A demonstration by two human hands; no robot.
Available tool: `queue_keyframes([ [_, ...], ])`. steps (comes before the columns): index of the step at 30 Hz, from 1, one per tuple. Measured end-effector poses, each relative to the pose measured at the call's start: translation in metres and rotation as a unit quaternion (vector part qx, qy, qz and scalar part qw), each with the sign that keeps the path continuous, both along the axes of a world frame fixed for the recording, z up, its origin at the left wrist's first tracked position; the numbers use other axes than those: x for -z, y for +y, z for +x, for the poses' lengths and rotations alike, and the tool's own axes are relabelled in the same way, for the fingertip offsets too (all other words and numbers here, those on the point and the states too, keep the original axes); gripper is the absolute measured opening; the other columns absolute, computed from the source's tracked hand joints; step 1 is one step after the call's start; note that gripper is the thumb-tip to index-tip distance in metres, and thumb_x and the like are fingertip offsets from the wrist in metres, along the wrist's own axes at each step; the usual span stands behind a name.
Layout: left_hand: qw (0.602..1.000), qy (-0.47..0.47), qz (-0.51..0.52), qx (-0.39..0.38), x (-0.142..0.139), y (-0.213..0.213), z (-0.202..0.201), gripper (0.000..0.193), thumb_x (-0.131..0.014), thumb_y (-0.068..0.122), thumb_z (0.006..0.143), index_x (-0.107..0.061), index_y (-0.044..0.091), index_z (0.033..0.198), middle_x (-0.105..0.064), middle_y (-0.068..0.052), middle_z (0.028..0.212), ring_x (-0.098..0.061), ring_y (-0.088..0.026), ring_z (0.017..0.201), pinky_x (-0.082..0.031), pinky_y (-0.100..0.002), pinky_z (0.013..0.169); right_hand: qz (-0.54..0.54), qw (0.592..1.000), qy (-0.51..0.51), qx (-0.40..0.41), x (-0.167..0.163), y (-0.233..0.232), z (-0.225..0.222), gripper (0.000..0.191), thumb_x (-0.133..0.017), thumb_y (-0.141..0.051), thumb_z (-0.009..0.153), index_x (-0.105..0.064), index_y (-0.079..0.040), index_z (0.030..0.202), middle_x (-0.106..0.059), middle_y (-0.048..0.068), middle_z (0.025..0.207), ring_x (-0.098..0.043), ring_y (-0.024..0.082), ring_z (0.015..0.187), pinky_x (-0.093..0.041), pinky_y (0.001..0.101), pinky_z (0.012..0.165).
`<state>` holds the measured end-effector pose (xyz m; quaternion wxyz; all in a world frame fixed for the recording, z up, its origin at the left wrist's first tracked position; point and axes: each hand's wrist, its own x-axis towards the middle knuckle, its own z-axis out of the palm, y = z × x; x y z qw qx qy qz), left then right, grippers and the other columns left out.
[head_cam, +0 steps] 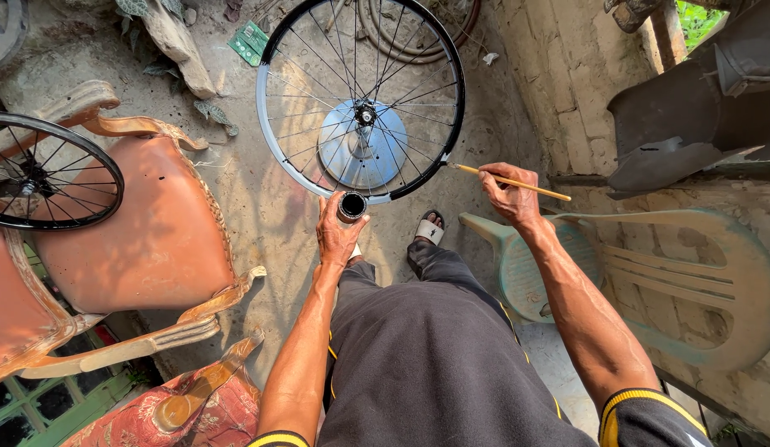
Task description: The person paints the rim of a bicycle wheel black using a small brush and a paint can. They repeatedly dip the brush into the paint and apply it along the wheel's outer edge while the wheel rests on a stand.
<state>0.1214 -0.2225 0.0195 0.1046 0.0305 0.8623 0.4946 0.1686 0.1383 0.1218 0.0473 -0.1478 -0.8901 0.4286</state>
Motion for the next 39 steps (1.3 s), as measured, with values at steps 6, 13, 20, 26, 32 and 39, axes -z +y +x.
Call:
queue_keyframes([
  [6, 1.000, 0.000, -0.010, 0.002, 0.001, -0.002, 0.000, 0.074, -0.094, 0.025, 0.072, -0.059, 0.015, 0.136, -0.061, -0.012, 0.145, -0.033, -0.042, 0.151, -0.038, -0.052, 0.121, -0.005, 1.000, -0.008, -0.028, -0.002, -0.003, 0.002, 0.021, -0.073, -0.020, 0.097, -0.079, -0.002, 0.107, -0.077, 0.010, 0.083, -0.071, 0.014, 0.070, -0.057, 0.0289, 0.060],
  [13, 1.000, 0.001, -0.009, 0.003, 0.004, 0.003, -0.001, 0.075, -0.094, 0.025, 0.072, -0.058, 0.015, 0.137, -0.059, -0.013, 0.147, -0.033, -0.043, 0.151, -0.039, -0.052, 0.120, 0.023, 1.000, 0.013, -0.009, -0.003, 0.002, -0.003, 0.019, -0.071, -0.017, 0.097, -0.079, -0.002, 0.106, -0.077, 0.011, 0.085, -0.072, 0.015, 0.070, -0.057, 0.0297, 0.061],
  [20, 1.000, -0.002, -0.012, -0.006, 0.003, 0.003, 0.001, 0.074, -0.094, 0.025, 0.072, -0.059, 0.015, 0.137, -0.061, -0.012, 0.145, -0.032, -0.043, 0.152, -0.038, -0.052, 0.120, 0.033, 0.999, -0.008, -0.030, -0.013, 0.005, -0.011, 0.019, -0.072, -0.018, 0.096, -0.079, -0.003, 0.106, -0.077, 0.010, 0.083, -0.072, 0.015, 0.071, -0.057, 0.0290, 0.063],
  [26, 1.000, -0.005, -0.013, -0.007, 0.002, -0.001, -0.003, 0.075, -0.093, 0.026, 0.074, -0.058, 0.014, 0.139, -0.056, -0.014, 0.151, -0.031, -0.042, 0.152, -0.037, -0.052, 0.120, 0.027, 0.998, -0.037, -0.035, -0.011, -0.002, -0.021, 0.020, -0.071, -0.018, 0.096, -0.079, -0.003, 0.106, -0.076, 0.010, 0.081, -0.072, 0.015, 0.070, -0.057, 0.0290, 0.063],
  [32, 1.000, -0.015, 0.000, -0.005, 0.001, -0.009, -0.007, 0.074, -0.092, 0.027, 0.075, -0.057, 0.014, 0.139, -0.054, -0.015, 0.151, -0.031, -0.040, 0.153, -0.039, -0.050, 0.120, 0.064, 0.998, 0.006, -0.025, -0.019, -0.001, -0.032, 0.019, -0.072, -0.017, 0.098, -0.079, -0.001, 0.106, -0.076, 0.010, 0.080, -0.072, 0.014, 0.069, -0.056, 0.0283, 0.063],
  [39, 0.999, -0.027, 0.013, -0.012, 0.004, -0.016, -0.012, 0.075, -0.093, 0.025, 0.073, -0.058, 0.014, 0.139, -0.055, -0.015, 0.151, -0.030, -0.042, 0.152, -0.037, -0.052, 0.121, 0.064, 0.995, -0.009, -0.076, -0.017, -0.021, -0.036, 0.019, -0.073, -0.017, 0.096, -0.079, -0.002, 0.106, -0.077, 0.010, 0.084, -0.071, 0.014, 0.070, -0.056, 0.0273, 0.062],
])
